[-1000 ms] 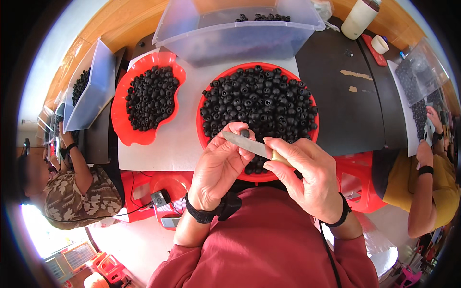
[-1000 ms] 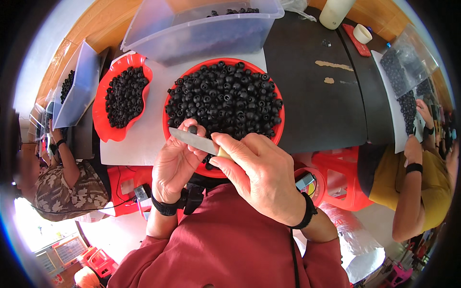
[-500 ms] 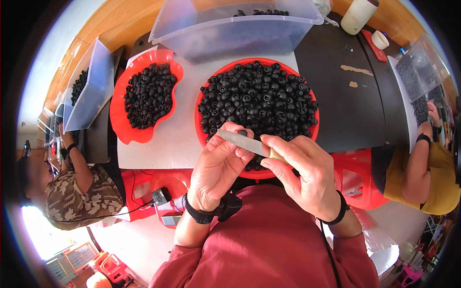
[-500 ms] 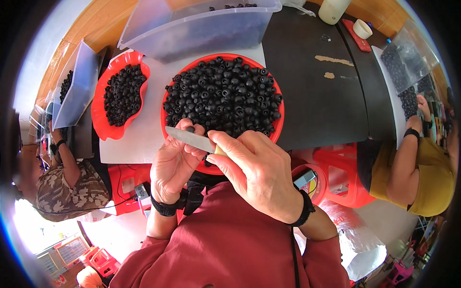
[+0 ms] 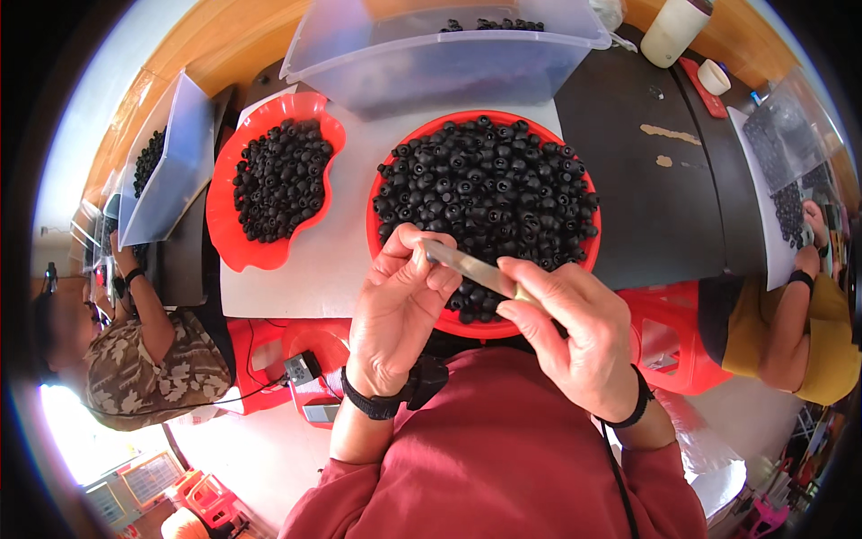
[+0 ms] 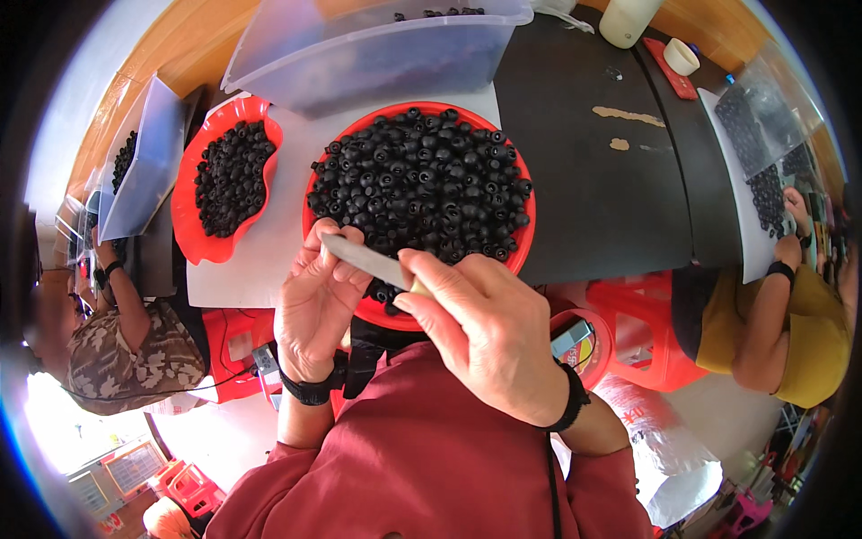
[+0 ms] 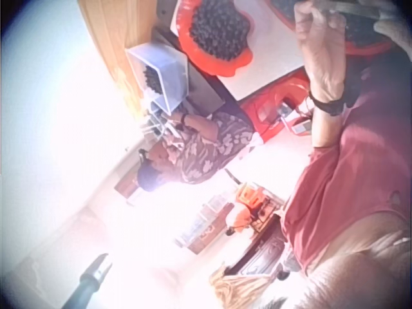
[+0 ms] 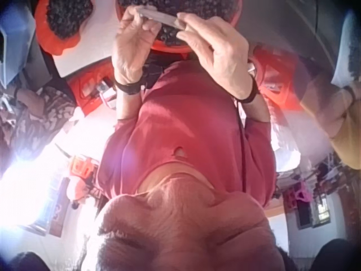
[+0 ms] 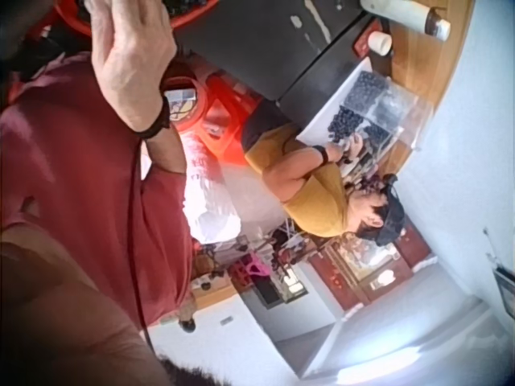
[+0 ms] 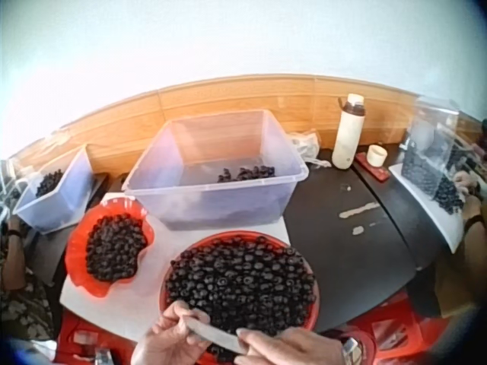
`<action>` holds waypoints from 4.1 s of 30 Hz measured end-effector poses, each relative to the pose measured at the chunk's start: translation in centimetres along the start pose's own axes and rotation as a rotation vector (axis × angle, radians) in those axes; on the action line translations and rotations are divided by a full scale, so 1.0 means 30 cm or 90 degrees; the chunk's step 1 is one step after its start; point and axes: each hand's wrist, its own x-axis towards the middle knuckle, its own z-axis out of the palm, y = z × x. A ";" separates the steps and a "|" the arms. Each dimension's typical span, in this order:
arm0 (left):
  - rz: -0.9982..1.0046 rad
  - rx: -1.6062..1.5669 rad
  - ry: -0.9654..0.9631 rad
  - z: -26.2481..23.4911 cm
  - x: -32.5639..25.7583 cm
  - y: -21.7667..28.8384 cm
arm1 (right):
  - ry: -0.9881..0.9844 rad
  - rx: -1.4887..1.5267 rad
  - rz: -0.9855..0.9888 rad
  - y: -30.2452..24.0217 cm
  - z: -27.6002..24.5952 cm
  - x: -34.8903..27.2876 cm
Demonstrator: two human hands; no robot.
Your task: Manually sort and inspect small black rubber or plastic components by picking them up and examining them.
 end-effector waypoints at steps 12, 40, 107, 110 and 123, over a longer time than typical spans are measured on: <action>-0.005 0.009 -0.005 0.009 -0.004 -0.007 | -0.012 -0.052 -0.030 0.004 0.018 -0.003; 0.034 0.019 -0.015 0.039 -0.032 -0.002 | 0.095 -0.087 0.055 0.090 -0.021 -0.014; 0.519 0.707 0.359 0.001 0.040 0.399 | -0.008 0.173 0.228 0.029 -0.059 -0.064; 0.566 0.762 0.387 0.030 0.012 0.328 | 0.000 0.180 0.255 0.036 -0.067 -0.073; 0.231 1.325 -0.023 0.084 -0.072 0.030 | 0.003 0.205 0.275 0.055 -0.059 -0.082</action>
